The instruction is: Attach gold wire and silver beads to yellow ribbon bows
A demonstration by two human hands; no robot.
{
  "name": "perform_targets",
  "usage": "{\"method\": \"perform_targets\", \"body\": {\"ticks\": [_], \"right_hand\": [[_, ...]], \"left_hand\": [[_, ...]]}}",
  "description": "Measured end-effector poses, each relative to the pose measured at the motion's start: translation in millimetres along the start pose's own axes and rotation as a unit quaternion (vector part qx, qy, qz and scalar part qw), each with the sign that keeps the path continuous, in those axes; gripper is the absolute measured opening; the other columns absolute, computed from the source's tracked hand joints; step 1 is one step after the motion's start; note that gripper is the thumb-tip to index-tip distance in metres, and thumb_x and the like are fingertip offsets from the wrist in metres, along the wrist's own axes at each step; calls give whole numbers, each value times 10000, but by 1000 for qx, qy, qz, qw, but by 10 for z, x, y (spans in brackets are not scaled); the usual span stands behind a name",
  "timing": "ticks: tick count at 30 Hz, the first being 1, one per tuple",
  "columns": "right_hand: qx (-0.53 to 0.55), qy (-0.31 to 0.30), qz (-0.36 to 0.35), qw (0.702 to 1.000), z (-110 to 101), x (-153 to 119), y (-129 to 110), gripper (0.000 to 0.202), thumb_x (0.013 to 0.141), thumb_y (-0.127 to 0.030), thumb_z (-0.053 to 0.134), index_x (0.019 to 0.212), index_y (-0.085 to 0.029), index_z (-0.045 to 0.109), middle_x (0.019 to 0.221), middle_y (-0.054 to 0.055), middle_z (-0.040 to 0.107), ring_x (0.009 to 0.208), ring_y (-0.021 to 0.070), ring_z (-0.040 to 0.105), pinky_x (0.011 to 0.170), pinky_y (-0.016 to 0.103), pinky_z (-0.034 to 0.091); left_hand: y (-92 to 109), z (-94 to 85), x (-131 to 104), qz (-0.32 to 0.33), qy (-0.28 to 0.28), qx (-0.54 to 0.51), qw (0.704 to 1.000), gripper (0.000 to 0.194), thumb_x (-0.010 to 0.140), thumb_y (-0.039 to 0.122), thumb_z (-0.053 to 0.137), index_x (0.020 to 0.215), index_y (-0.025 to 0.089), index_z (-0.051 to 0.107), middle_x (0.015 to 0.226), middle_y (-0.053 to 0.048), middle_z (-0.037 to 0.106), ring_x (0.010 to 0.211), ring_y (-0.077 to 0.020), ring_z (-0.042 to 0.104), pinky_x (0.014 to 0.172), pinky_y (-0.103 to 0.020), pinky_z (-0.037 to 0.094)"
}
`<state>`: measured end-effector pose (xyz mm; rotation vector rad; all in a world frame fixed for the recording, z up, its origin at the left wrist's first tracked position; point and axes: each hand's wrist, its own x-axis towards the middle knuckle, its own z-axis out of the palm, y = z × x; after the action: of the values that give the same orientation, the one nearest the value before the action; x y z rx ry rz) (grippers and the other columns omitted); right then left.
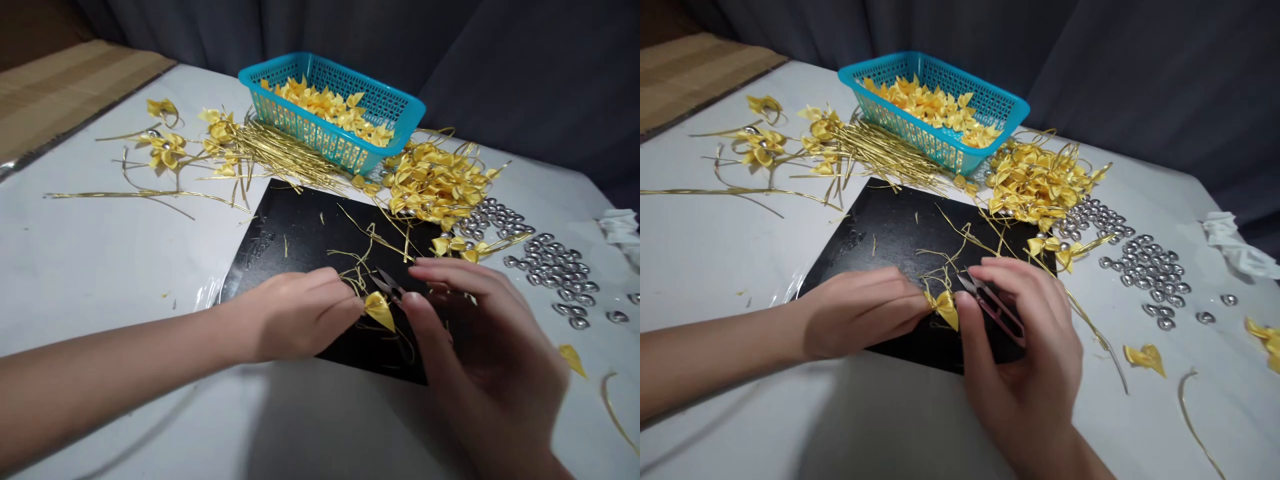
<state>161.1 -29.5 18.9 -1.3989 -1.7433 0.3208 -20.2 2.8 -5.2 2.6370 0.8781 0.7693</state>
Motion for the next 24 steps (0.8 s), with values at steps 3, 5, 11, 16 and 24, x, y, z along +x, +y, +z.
{"method": "perform_targets", "body": {"ticks": [3,5,11,16,24], "right_hand": [[35,-80,-8,996,-61,106,26,55,810,-186,587,819,-222,627,911,54,637,949,203,575,828,363,441],[81,-145,28,986,-57,147,46,50,811,-199,589,802,-221,633,911,50,637,911,193,593,763,334,471],[111,-222,35,968,-5,124,50,102,816,-149,582,727,-198,579,789,9,603,759,135,578,696,275,470],[118,-136,33,983,-10,106,17,114,817,-131,578,734,-209,578,815,15,596,764,127,567,670,240,477],[131,-175,27,975,32,63,26,115,825,-133,566,734,-198,591,810,22,630,765,132,600,665,241,498]], "left_hand": [[35,-17,21,-18,-27,-56,998,357,924,174,301,703,173,582,615,20,538,523,-74,459,459,-176,354],[45,-25,32,-23,-32,-69,997,358,919,172,295,680,173,562,608,21,522,508,-71,444,451,-174,349],[54,-37,32,-36,-61,-67,995,308,909,179,326,672,181,523,619,28,505,520,-69,432,466,-163,331],[61,-23,30,-26,-41,-79,996,301,900,159,347,644,182,504,600,38,462,500,-68,412,455,-176,322],[39,3,10,-22,-37,-41,998,293,917,185,339,715,194,550,621,28,497,554,-85,453,475,-192,335]]}}
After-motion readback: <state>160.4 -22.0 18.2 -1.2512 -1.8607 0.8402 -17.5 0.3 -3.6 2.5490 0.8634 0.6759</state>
